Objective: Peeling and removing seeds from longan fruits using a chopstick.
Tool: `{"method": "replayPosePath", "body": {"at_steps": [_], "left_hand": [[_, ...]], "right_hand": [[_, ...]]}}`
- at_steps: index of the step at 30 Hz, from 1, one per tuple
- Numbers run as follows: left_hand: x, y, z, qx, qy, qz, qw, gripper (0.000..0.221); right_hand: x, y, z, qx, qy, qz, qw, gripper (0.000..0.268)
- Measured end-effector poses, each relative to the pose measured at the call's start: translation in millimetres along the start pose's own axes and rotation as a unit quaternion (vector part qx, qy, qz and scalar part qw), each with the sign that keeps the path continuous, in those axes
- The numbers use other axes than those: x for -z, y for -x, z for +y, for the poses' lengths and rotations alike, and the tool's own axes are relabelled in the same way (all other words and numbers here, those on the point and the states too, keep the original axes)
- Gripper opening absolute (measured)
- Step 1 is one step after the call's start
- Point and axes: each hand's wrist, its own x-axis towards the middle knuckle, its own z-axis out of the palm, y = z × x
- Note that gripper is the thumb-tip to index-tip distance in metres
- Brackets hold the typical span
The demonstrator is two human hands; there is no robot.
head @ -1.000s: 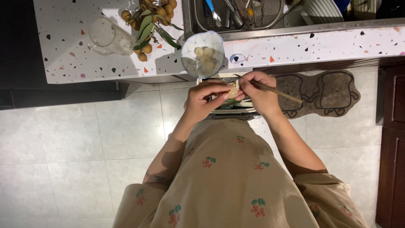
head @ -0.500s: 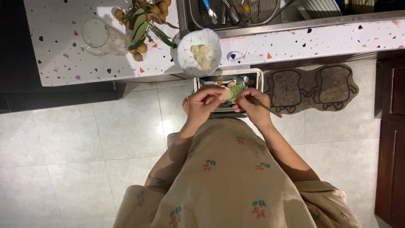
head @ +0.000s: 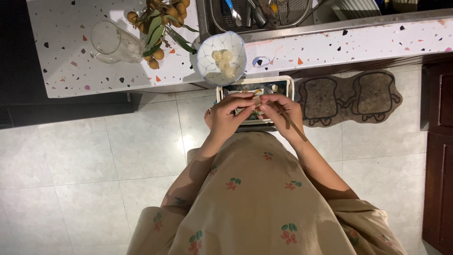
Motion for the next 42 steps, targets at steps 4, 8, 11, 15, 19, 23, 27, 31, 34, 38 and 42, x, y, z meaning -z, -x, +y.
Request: {"method": "replayPosePath", "body": {"at_steps": [4, 8, 11, 15, 19, 23, 27, 31, 34, 38, 42], "left_hand": [[0, 0, 6, -0.027, -0.07, -0.018, 0.997, 0.027], [-1, 2, 10, -0.035, -0.084, -0.025, 0.995, 0.033], [-3, 1, 10, -0.045, -0.107, -0.014, 0.993, 0.038], [-4, 5, -4, -0.04, -0.18, 0.003, 0.983, 0.047], [0, 3, -2, -0.052, -0.237, 0.025, 0.97, 0.047], [10, -4, 9, 0.0, -0.17, 0.072, 0.983, 0.037], [20, -2, 1, 0.089, -0.037, 0.101, 0.99, 0.033], [29, -9, 24, 0.131, 0.001, 0.112, 0.985, 0.036], [34, -12, 38, 0.148, -0.084, 0.103, 0.98, 0.039], [35, -8, 24, 0.127, -0.145, 0.119, 0.974, 0.036], [38, -14, 31, 0.121, -0.14, 0.138, 0.973, 0.032]], "right_hand": [[0, -5, 5, -0.011, -0.007, -0.004, 1.0, 0.022], [2, -11, 9, -0.023, -0.032, 0.008, 0.999, 0.017], [1, -16, 8, -0.029, -0.032, 0.013, 0.999, 0.017], [-13, -22, 7, -0.019, -0.015, 0.014, 1.0, 0.019], [-24, -26, 1, -0.027, 0.009, 0.007, 1.0, 0.016], [-30, -33, 1, -0.044, 0.0, -0.011, 0.999, 0.016], [-29, -44, 8, -0.041, -0.077, -0.06, 0.994, 0.018], [-30, -57, 15, -0.038, -0.121, -0.068, 0.99, 0.021], [-35, -59, 15, -0.04, -0.088, -0.063, 0.993, 0.021], [-38, -61, 22, -0.044, -0.101, -0.084, 0.99, 0.018], [-44, -66, 11, -0.1, -0.155, -0.083, 0.979, 0.018]]}}
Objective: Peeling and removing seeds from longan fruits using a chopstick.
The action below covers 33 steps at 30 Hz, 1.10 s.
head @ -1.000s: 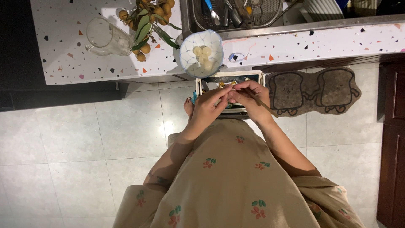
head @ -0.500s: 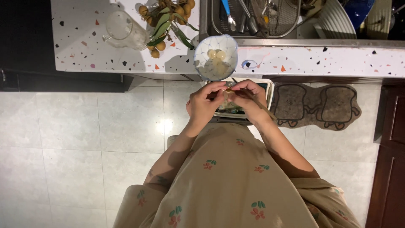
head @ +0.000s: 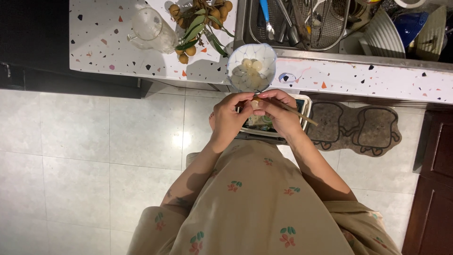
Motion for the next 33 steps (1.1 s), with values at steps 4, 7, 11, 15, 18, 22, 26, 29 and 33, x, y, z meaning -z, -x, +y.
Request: {"method": "replayPosePath", "body": {"at_steps": [4, 7, 11, 15, 18, 22, 26, 29, 33], "left_hand": [[0, -2, 1, -0.011, -0.007, -0.012, 1.0, 0.037], [-2, -2, -8, -0.035, 0.008, -0.019, 0.999, 0.042], [1, 0, -6, -0.054, -0.018, -0.008, 0.998, 0.04], [4, 0, 2, -0.143, -0.1, 0.012, 0.985, 0.041], [7, -1, 4, -0.179, -0.119, 0.022, 0.976, 0.044], [13, -6, -4, -0.197, -0.15, 0.037, 0.968, 0.042], [22, -11, -16, -0.156, -0.15, 0.07, 0.974, 0.032], [19, -6, -27, -0.095, -0.126, 0.044, 0.986, 0.027], [-40, 17, -148, -0.04, -0.108, -0.061, 0.991, 0.021]], "right_hand": [[-2, -2, 4, 0.02, -0.01, -0.008, 1.0, 0.017], [3, -5, 17, 0.057, 0.072, -0.009, 0.996, 0.017], [1, -8, 18, 0.092, 0.16, -0.021, 0.983, 0.021], [-6, -11, 3, 0.047, 0.155, -0.029, 0.986, 0.016], [3, -18, 2, 0.038, 0.161, -0.059, 0.984, 0.017], [-8, -16, -16, 0.024, 0.179, -0.075, 0.981, 0.021], [-3, -20, -28, 0.021, 0.27, -0.053, 0.961, 0.032], [7, -37, -32, 0.079, 0.39, -0.028, 0.917, 0.032], [14, -77, -28, 0.207, 0.514, 0.026, 0.832, 0.032]]}}
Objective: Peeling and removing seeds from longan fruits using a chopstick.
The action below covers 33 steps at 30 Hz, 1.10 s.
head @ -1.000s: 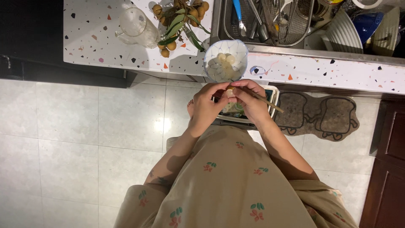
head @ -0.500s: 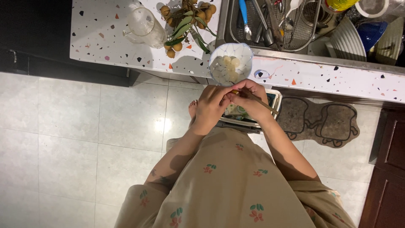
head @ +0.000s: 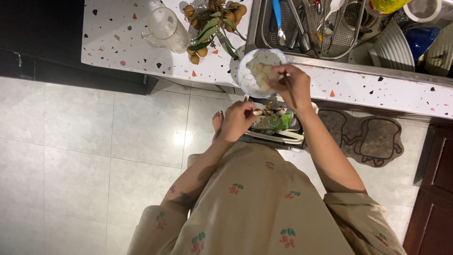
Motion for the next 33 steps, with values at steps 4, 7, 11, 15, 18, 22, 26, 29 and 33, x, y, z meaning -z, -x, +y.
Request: {"method": "replayPosePath", "body": {"at_steps": [4, 7, 11, 15, 18, 22, 26, 29, 33], "left_hand": [[-18, 5, 0, 0.013, 0.035, -0.018, 0.999, 0.021], [-26, 4, -7, 0.031, 0.117, -0.032, 0.992, 0.02], [-11, -5, 1, 0.019, 0.105, -0.047, 0.993, 0.03], [44, -32, 3, 0.075, 0.024, 0.122, 0.989, 0.017], [107, -76, 4, -0.013, -0.16, 0.205, 0.965, 0.029], [128, -120, -33, -0.105, -0.33, 0.189, 0.919, 0.041], [114, -142, -72, -0.11, -0.489, 0.148, 0.852, 0.032], [97, -149, -114, -0.091, -0.513, 0.164, 0.838, 0.018], [99, -154, -129, -0.084, -0.484, 0.159, 0.856, 0.012]], "right_hand": [[-8, -12, -10, -0.082, 0.011, 0.005, 0.997, 0.043], [-8, -7, -13, -0.145, -0.047, 0.003, 0.988, 0.039], [-4, 10, 6, -0.064, -0.108, 0.031, 0.992, 0.029], [13, 33, 0, -0.087, -0.145, 0.052, 0.984, 0.025], [22, 48, -11, -0.13, -0.161, 0.071, 0.976, 0.025], [23, 60, -9, -0.135, -0.162, 0.071, 0.975, 0.025], [28, 69, -11, -0.156, -0.164, 0.076, 0.971, 0.025], [31, 77, -9, -0.17, -0.165, 0.087, 0.968, 0.025], [37, 82, -11, -0.18, -0.179, 0.092, 0.963, 0.025]]}}
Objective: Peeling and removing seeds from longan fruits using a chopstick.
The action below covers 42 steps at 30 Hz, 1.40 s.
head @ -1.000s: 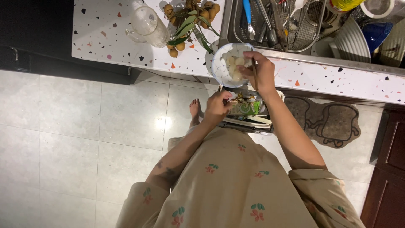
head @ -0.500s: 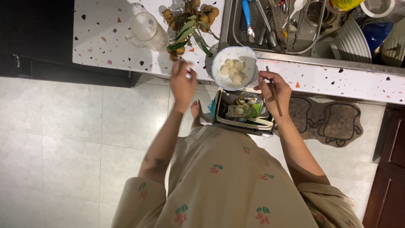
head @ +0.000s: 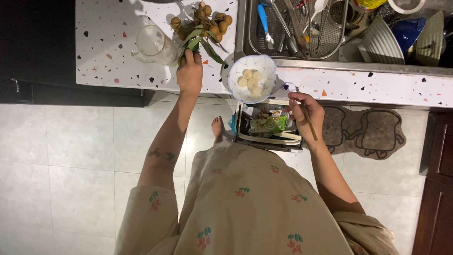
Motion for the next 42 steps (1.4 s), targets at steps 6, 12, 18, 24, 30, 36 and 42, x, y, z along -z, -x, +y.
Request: {"method": "replayPosePath", "body": {"at_steps": [6, 12, 18, 24, 30, 36, 42], "left_hand": [[86, -24, 16, 0.017, 0.245, 0.02, 0.969, 0.028], [48, -7, 12, 0.222, 0.638, -0.02, 0.737, 0.031], [29, 2, 7, 0.339, 0.792, -0.02, 0.507, 0.041], [13, 13, 3, 0.355, 0.785, 0.038, 0.506, 0.032], [17, 5, 1, 0.41, 0.805, 0.038, 0.426, 0.015], [18, 2, 5, 0.37, 0.783, 0.033, 0.499, 0.011], [16, 2, 6, 0.383, 0.757, 0.036, 0.529, 0.022]], "right_hand": [[3, 1, 7, 0.008, -0.032, -0.005, 0.999, 0.024], [-3, 0, 5, 0.0, -0.013, -0.019, 1.0, 0.024], [-12, -1, 5, 0.032, -0.034, -0.046, 0.998, 0.024], [-29, -2, -4, 0.032, -0.038, -0.062, 0.997, 0.024], [-41, -4, -2, 0.038, -0.036, -0.082, 0.995, 0.025], [-40, -2, -2, 0.036, -0.037, -0.078, 0.996, 0.025], [-37, 1, -2, 0.019, -0.048, -0.072, 0.996, 0.025]]}}
